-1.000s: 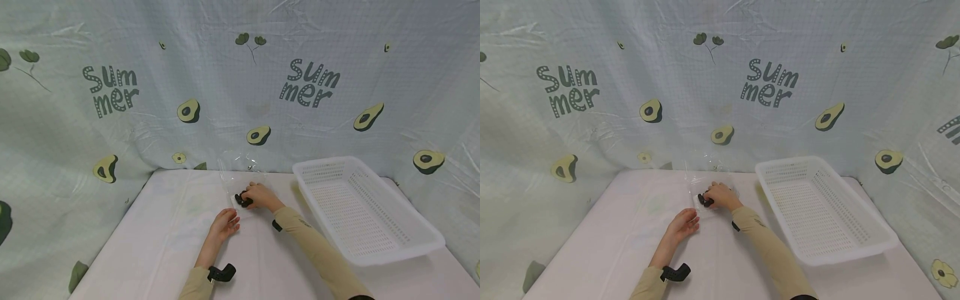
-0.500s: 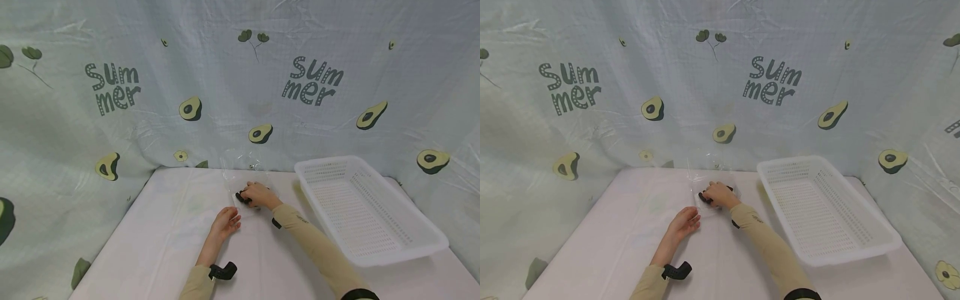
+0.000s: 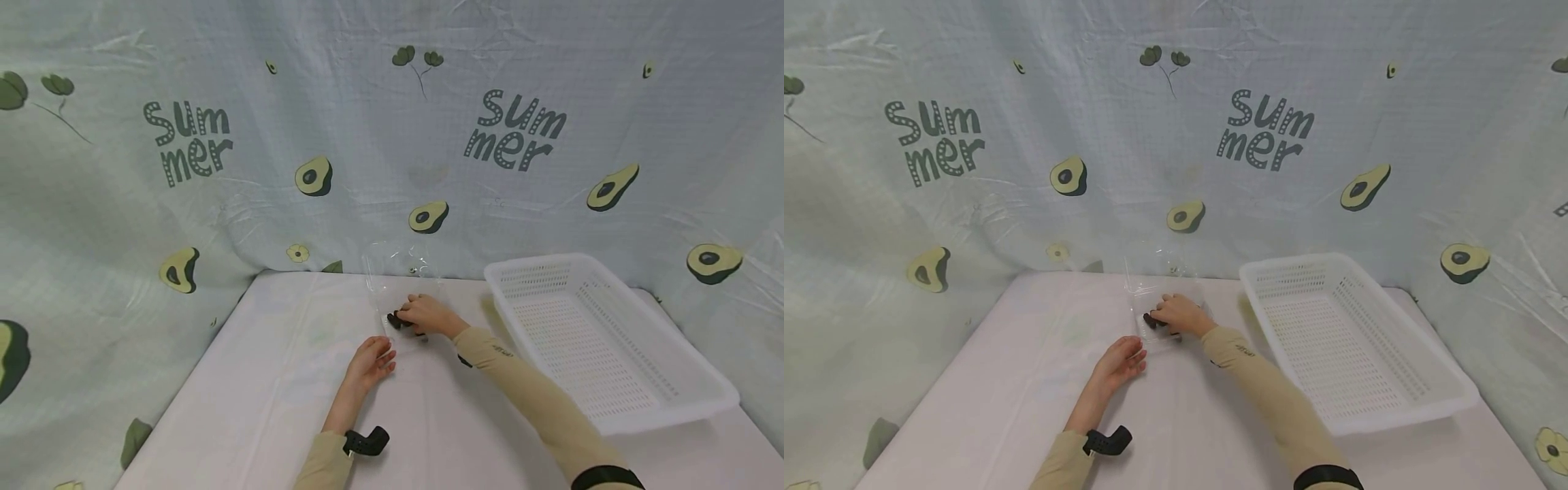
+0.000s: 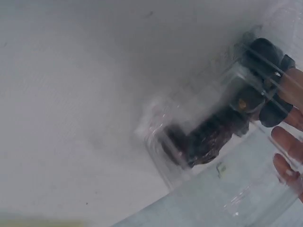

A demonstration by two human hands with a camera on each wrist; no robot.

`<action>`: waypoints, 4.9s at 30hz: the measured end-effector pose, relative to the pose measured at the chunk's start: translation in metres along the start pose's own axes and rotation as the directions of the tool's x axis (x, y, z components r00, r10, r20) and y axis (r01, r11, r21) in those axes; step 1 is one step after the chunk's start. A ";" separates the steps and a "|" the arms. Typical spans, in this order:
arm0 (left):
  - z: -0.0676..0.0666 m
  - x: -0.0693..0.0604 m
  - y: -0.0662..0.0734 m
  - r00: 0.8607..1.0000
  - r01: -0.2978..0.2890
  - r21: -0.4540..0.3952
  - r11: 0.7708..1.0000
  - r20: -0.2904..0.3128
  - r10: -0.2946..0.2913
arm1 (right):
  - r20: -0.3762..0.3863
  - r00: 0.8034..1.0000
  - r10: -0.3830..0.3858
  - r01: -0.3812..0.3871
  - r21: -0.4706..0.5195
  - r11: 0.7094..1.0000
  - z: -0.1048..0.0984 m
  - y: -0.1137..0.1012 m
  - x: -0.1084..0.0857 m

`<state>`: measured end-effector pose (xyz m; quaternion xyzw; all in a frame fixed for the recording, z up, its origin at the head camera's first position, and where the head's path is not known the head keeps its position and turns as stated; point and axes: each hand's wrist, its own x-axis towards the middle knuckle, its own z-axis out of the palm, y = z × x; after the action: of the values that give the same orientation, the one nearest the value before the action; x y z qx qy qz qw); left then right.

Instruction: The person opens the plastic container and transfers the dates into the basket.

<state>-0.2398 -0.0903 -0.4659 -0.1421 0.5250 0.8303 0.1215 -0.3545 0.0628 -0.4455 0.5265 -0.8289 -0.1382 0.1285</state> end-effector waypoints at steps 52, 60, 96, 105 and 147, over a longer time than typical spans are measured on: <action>0.002 0.000 0.000 1.000 0.020 -0.016 1.000 -0.007 -0.020 | -0.207 0.975 0.077 -0.082 -0.019 0.996 -0.099 0.051 -0.138; 0.000 0.000 -0.001 1.000 0.010 -0.020 1.000 -0.015 -0.010 | -0.228 0.957 0.182 -0.180 0.028 0.983 -0.086 0.071 -0.176; -0.001 0.004 -0.001 0.999 0.037 -0.033 0.999 -0.022 -0.038 | -0.012 0.842 0.540 -0.538 0.067 0.840 -0.013 0.114 -0.253; 0.001 0.005 -0.003 0.999 0.038 -0.037 0.999 -0.033 -0.039 | 0.004 0.845 0.535 -0.534 0.063 0.843 -0.005 0.114 -0.256; 0.006 0.005 -0.001 0.999 0.028 -0.062 0.998 -0.041 -0.030 | -0.327 0.906 0.270 -0.228 0.162 0.960 -0.070 0.079 -0.172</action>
<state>-0.2448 -0.0840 -0.4658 -0.1708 0.4997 0.8409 0.1180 -0.3244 0.2448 -0.3633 0.4390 -0.8606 0.0240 0.2569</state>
